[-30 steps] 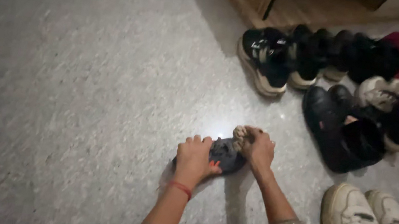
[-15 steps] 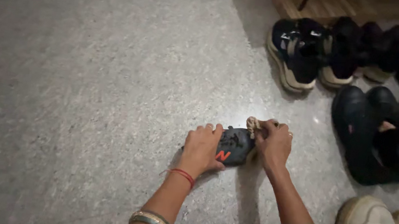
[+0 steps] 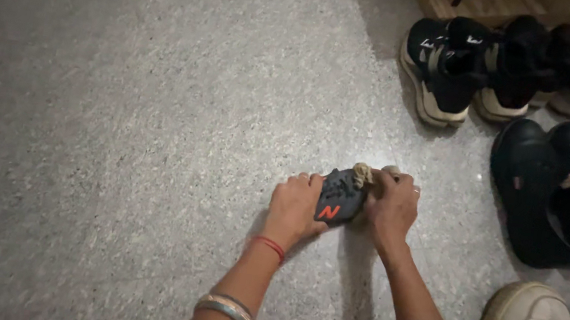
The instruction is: The person wipes the exterior of a brown leather shoe with a cloth, then places it aside. They then wipe a dark grey sneaker with the same cloth, repeating the process on multiple shoes.
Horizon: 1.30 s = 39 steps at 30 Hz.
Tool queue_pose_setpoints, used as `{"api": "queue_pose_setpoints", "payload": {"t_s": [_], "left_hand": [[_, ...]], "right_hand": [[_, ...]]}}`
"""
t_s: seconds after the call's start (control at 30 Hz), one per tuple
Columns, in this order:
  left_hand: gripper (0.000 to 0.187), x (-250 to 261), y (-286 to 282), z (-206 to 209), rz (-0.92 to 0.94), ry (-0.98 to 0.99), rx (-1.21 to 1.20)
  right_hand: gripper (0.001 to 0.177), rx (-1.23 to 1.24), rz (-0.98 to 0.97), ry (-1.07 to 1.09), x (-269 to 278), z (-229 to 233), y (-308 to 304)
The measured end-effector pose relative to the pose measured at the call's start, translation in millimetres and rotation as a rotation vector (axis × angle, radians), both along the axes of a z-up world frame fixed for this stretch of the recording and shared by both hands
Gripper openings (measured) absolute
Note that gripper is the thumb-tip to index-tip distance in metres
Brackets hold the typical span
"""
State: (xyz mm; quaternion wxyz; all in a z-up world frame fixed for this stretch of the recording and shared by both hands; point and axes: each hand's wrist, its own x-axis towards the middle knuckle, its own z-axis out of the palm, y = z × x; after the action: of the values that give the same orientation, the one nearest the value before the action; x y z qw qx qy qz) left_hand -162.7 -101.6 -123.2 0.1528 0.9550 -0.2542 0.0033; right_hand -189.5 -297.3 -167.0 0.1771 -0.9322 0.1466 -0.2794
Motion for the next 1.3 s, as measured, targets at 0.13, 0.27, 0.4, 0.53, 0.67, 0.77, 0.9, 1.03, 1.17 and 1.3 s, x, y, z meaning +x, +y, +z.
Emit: {"api": "queue_pose_setpoints", "payload": {"t_s": [0.13, 0.27, 0.4, 0.53, 0.67, 0.77, 0.9, 1.03, 1.17, 1.3], "left_hand": [[0.082, -6, -11, 1, 0.096, 0.054, -0.011], [0.077, -6, -11, 1, 0.12, 0.025, 0.049], [0.082, -4, -11, 1, 0.127, 0.049, 0.089], [0.089, -4, -13, 6, 0.11, 0.072, 0.096], [0.089, -3, -10, 7, 0.1, 0.058, 0.103], [0.086, -1, -5, 6, 0.071, 0.032, 0.053], [0.085, 9, 8, 4, -0.074, 0.003, 0.049], [0.08, 2, 11, 2, -0.089, 0.03, 0.026], [0.078, 5, 7, 12, -0.05, 0.008, -0.023], [0.081, 6, 2, 11, 0.021, 0.084, 0.037]], "right_hand": [[0.034, 0.079, -0.099, 0.002, -23, -6, 24], [0.042, 0.53, -0.065, 0.23, -66, -14, 51], [0.046, 0.449, -0.016, 0.357, -53, 2, 17], [0.034, 0.382, 0.085, 0.168, -14, 13, -22], [0.031, 0.166, 0.005, 0.012, -9, -9, -8], [0.034, 0.266, 0.022, 0.056, -30, -24, 3], [0.034, 0.101, 0.135, -0.046, -21, -18, -1], [0.023, -0.068, 0.067, 0.063, 20, -3, -9], [0.025, -0.097, 0.043, 0.049, 22, 2, 7], [0.031, 0.082, -0.034, -0.01, -43, -21, 22]]}}
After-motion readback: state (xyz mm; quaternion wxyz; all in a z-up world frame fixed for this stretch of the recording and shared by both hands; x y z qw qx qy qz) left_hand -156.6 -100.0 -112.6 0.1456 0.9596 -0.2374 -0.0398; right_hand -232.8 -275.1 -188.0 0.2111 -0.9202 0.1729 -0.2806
